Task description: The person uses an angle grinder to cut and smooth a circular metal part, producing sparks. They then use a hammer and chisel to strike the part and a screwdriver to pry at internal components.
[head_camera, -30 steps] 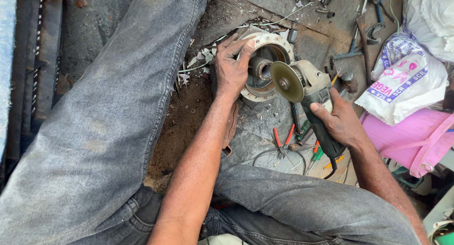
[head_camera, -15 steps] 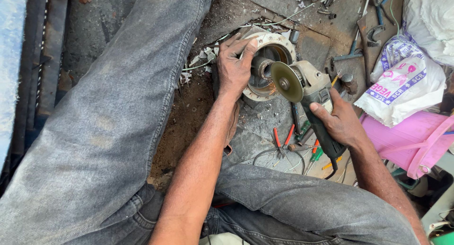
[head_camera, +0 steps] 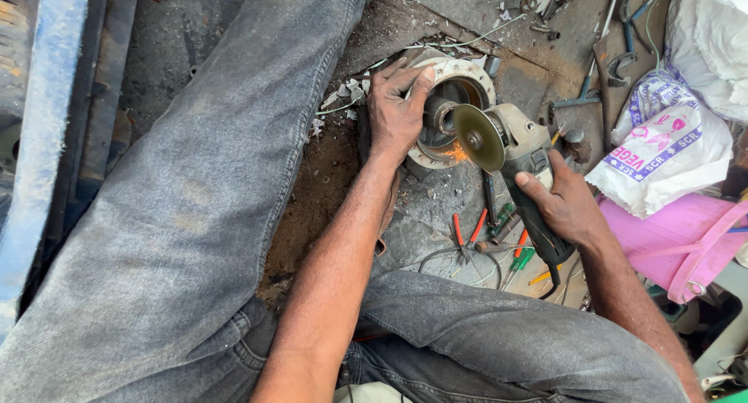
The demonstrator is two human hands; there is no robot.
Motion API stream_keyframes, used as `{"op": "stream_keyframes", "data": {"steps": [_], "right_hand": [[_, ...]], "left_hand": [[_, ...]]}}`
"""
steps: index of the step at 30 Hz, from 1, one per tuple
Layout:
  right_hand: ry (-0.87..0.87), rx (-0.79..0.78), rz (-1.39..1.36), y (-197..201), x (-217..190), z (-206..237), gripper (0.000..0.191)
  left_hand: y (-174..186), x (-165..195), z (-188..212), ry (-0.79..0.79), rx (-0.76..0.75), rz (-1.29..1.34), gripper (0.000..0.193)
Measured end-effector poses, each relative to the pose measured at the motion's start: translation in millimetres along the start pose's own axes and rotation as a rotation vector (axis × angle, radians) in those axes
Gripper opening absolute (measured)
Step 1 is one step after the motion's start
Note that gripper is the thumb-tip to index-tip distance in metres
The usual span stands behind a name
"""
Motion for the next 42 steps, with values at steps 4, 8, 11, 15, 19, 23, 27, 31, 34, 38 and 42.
{"op": "stream_keyframes", "data": {"steps": [4, 8, 11, 15, 19, 23, 27, 31, 34, 38, 42], "right_hand": [[0.037, 0.008, -0.016, 1, -2, 0, 0.061], [0.047, 0.013, -0.017, 1, -3, 0, 0.063], [0.047, 0.010, -0.015, 0, -2, -1, 0.063], [0.062, 0.007, -0.035, 0, -3, -1, 0.064], [0.041, 0.010, -0.011, 1, -4, -2, 0.066], [0.014, 0.002, -0.016, 1, -6, -1, 0.065], [0.051, 0.019, -0.048, 3, -10, 2, 0.063], [0.054, 0.017, -0.076, 2, -12, 3, 0.063], [0.081, 0.018, -0.099, 2, -13, 2, 0.064], [0.027, 0.007, -0.027, 3, -10, 1, 0.063], [0.019, 0.006, -0.024, 2, -9, 1, 0.064]], "left_hand": [[-1, -2, 1, 0.002, 0.019, 0.008, 0.035], [-2, -3, 1, 0.002, 0.028, 0.000, 0.036], [-3, -3, 0, 0.008, 0.020, 0.003, 0.037], [-3, -5, 1, 0.041, 0.005, 0.015, 0.040], [-4, -7, 2, 0.051, 0.008, 0.017, 0.041], [-5, -8, 2, 0.038, 0.023, 0.017, 0.040], [-6, -8, 2, 0.016, 0.048, 0.002, 0.039], [-7, -7, 2, -0.029, 0.058, 0.011, 0.037], [-7, -5, 3, -0.054, 0.075, 0.010, 0.035], [-7, -2, 3, -0.064, 0.070, 0.007, 0.033], [-6, 1, 2, -0.086, 0.044, 0.036, 0.033]]}}
Point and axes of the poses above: each hand's wrist, its own z-axis away from the middle knuckle, its own y-axis out of the back of the hand, x = y × z, the point moved 4 cm from there along -z, towards the middle knuckle, and after that the axes turned 2 degrees about x, right-handed, at the moved point
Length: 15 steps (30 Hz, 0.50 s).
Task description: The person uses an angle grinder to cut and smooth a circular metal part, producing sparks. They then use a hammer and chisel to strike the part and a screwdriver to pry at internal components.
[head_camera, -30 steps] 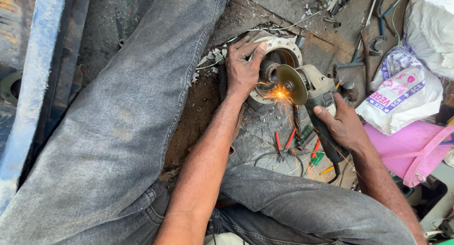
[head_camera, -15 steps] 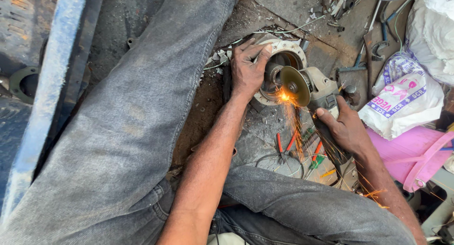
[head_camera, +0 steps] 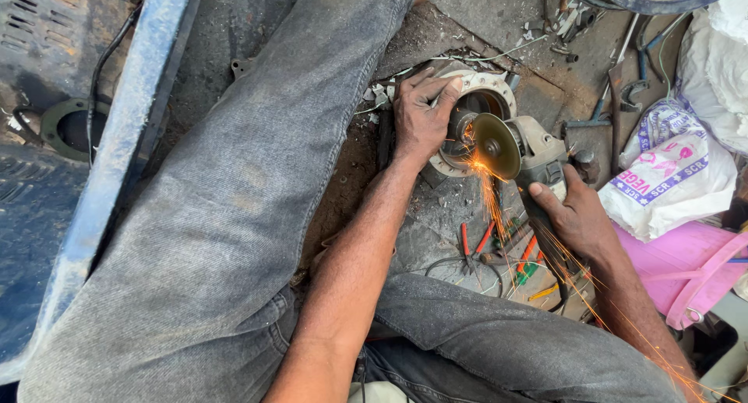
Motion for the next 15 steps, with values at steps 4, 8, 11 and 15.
{"op": "stream_keyframes", "data": {"steps": [4, 8, 11, 15], "right_hand": [[0.008, 0.001, 0.011, 0.1, -0.9, -1.0, 0.065], [-0.017, 0.004, 0.027, -0.1, -0.9, 0.1, 0.067], [0.003, 0.017, -0.056, -1.3, -2.5, 1.5, 0.068], [-0.012, -0.008, 0.052, -0.2, -1.6, 0.9, 0.068]], "left_hand": [[0.9, 0.8, 0.1, 0.010, 0.011, -0.014, 0.034], [0.2, 0.9, -0.2, 0.008, 0.009, -0.020, 0.035], [0.2, 0.4, -0.3, 0.004, 0.014, -0.016, 0.035], [-0.4, -0.6, -0.5, 0.005, 0.012, -0.017, 0.034]]}}
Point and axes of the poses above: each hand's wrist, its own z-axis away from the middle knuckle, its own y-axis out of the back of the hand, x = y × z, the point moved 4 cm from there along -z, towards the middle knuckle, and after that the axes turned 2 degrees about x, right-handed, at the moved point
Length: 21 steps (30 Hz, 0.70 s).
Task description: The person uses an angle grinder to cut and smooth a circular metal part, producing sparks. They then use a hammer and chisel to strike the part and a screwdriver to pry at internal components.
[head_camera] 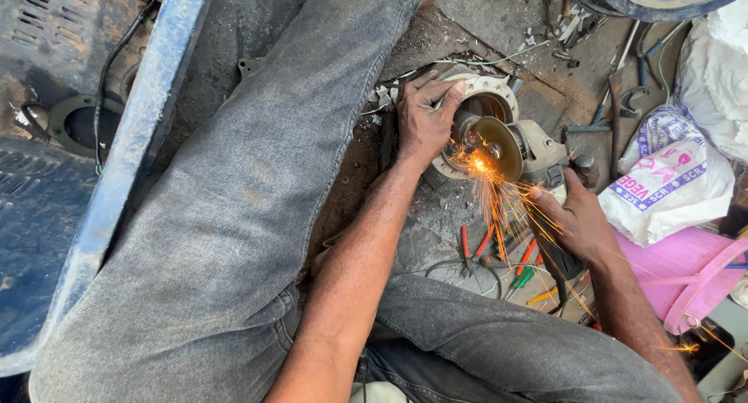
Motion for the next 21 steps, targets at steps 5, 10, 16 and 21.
{"op": "stream_keyframes", "data": {"steps": [5, 10, 16, 21], "right_hand": [[-0.003, 0.016, -0.037, 1.3, 0.5, 0.3, 0.069], [0.012, 0.005, -0.004, 1.3, 0.6, -0.3, 0.070], [-0.031, -0.006, -0.009, -0.2, 3.4, -0.1, 0.072], [-0.012, 0.005, -0.032, 1.3, 2.3, 0.8, 0.073]], "left_hand": [[-1.3, -0.5, -0.4, 0.002, -0.007, 0.001, 0.034], [-2.1, -2.2, 0.6, 0.011, -0.008, 0.003, 0.035], [-6.2, -8.3, 0.0, 0.056, -0.044, -0.022, 0.037], [-7.0, -9.0, 0.5, 0.057, -0.025, -0.019, 0.037]]}}
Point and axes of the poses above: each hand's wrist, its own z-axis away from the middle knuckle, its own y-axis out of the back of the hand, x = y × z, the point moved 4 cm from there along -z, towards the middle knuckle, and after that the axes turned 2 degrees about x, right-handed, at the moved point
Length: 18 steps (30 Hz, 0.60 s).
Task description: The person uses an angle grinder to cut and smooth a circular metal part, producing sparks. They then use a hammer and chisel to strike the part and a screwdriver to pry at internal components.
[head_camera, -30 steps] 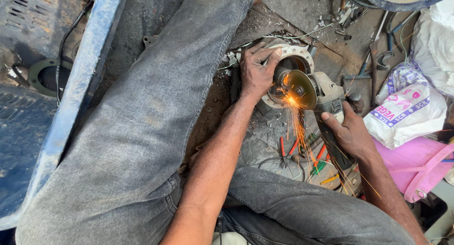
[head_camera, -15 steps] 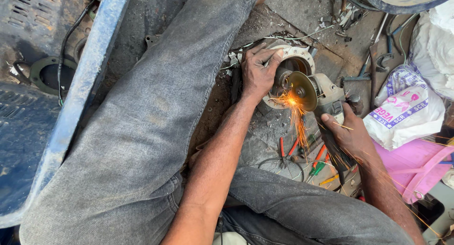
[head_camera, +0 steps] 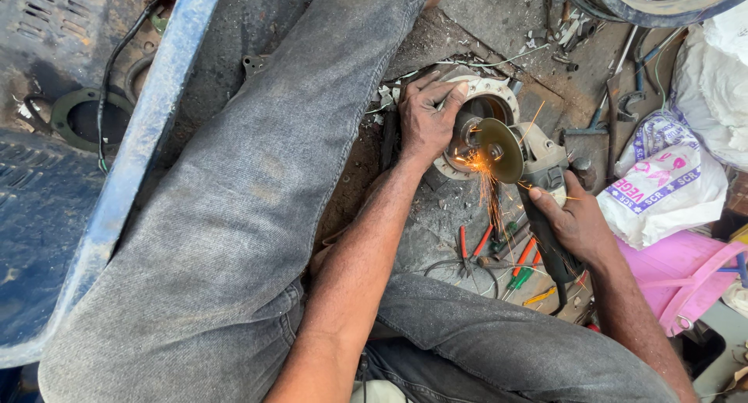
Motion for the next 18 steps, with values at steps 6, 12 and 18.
{"op": "stream_keyframes", "data": {"steps": [6, 12, 18], "right_hand": [[0.059, 0.018, 0.010, 0.6, -2.9, 0.7, 0.069], [0.002, 0.015, -0.016, -0.8, 1.8, -0.3, 0.070], [0.055, 0.008, 0.007, -1.0, 3.4, -1.4, 0.070]], "left_hand": [[1.6, 3.4, -0.4, -0.027, 0.010, 0.008, 0.034], [1.9, 4.6, -0.6, -0.043, 0.020, -0.007, 0.033], [1.3, 4.6, 0.2, -0.043, 0.038, 0.000, 0.033]]}}
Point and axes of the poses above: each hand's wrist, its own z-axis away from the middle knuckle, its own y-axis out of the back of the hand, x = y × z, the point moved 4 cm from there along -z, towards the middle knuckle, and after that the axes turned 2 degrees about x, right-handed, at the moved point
